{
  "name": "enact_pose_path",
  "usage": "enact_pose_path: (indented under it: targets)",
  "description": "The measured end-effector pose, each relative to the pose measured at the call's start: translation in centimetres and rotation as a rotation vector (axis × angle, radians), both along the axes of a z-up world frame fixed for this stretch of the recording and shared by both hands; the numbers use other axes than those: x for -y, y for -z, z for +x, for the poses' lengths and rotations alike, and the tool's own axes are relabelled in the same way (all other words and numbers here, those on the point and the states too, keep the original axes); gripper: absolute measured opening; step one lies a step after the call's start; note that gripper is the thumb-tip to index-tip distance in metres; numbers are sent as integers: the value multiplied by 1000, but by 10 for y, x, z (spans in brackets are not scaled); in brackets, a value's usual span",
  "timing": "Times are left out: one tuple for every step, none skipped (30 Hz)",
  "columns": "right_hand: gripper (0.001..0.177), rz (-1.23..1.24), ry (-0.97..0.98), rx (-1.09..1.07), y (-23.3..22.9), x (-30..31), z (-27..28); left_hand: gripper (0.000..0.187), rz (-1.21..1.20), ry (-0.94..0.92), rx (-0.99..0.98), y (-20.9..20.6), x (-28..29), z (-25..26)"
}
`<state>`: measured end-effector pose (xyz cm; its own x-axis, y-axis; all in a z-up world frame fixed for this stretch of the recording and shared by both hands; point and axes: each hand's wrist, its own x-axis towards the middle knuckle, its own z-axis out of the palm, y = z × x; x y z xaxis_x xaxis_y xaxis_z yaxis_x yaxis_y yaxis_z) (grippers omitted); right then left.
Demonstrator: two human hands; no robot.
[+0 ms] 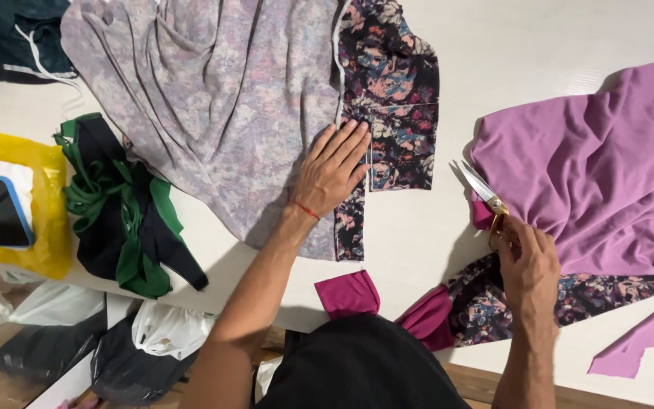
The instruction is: The person lays out a floral-patterned garment on a white table, retrieves gold-handled scissors from a sewing machine case, and cuts the garment's sleeve and side seam into separate pieces. The person also handles a pink fabric piece and a gray hoodie during the process.
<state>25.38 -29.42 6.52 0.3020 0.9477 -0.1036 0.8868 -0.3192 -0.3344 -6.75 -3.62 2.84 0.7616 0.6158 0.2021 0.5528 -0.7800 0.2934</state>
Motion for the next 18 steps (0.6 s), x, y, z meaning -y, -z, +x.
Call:
enact_pose_path:
  targets:
    - [45,-1,4,2,-2,1,-2,52,-1,4,2,1,0,0]
    - [50,15,14,29,-3,1,-4,51,-23,-9,23,1,-1,-1]
    - [56,31,24,57,-4,0,-5,51,-46,-21,45,2,-1,-2]
    - [56,30,27,59,-2,1,-5,51,-47,-18,47,3,-1,-3]
    - [58,-4,40,140,-1,3,-4,49,-31,-33,100,4,0,-5]
    - [62,-37,51,219,1,4,-4,48,-14,-49,153,5,1,-7]
    - [62,-38,53,220,-8,0,-6,48,-15,-47,154,7,2,-6]
    - [61,-27,156,-5,-16,-6,-9,47,8,-63,177,10,2,-6]
    - [61,-14,256,-231,-24,-12,-12,45,32,-78,200,12,1,-6]
    - [61,-13,254,-232,-27,-9,-13,45,34,-80,200,14,1,-4]
    - [60,99,219,-299,-30,-6,-14,47,42,-85,208,15,1,-2]
    - [60,208,179,-369,-32,-4,-15,50,49,-96,213,16,2,-2]
    - [60,207,173,-373,-31,-6,-23,50,51,-102,210,19,1,-1]
    - [50,246,321,-691,-32,-6,-31,46,69,-116,220,23,1,1]
    - [41,279,468,-1012,-32,-6,-38,42,86,-129,231,26,0,4]
    - [41,278,469,-1011,-36,-11,-52,42,85,-129,231,39,0,6]
    - [39,212,409,-1155,-41,-15,-66,36,116,-151,310,51,0,7]
    - [41,145,344,-1300,-44,-21,-80,30,149,-175,386,63,-1,8]
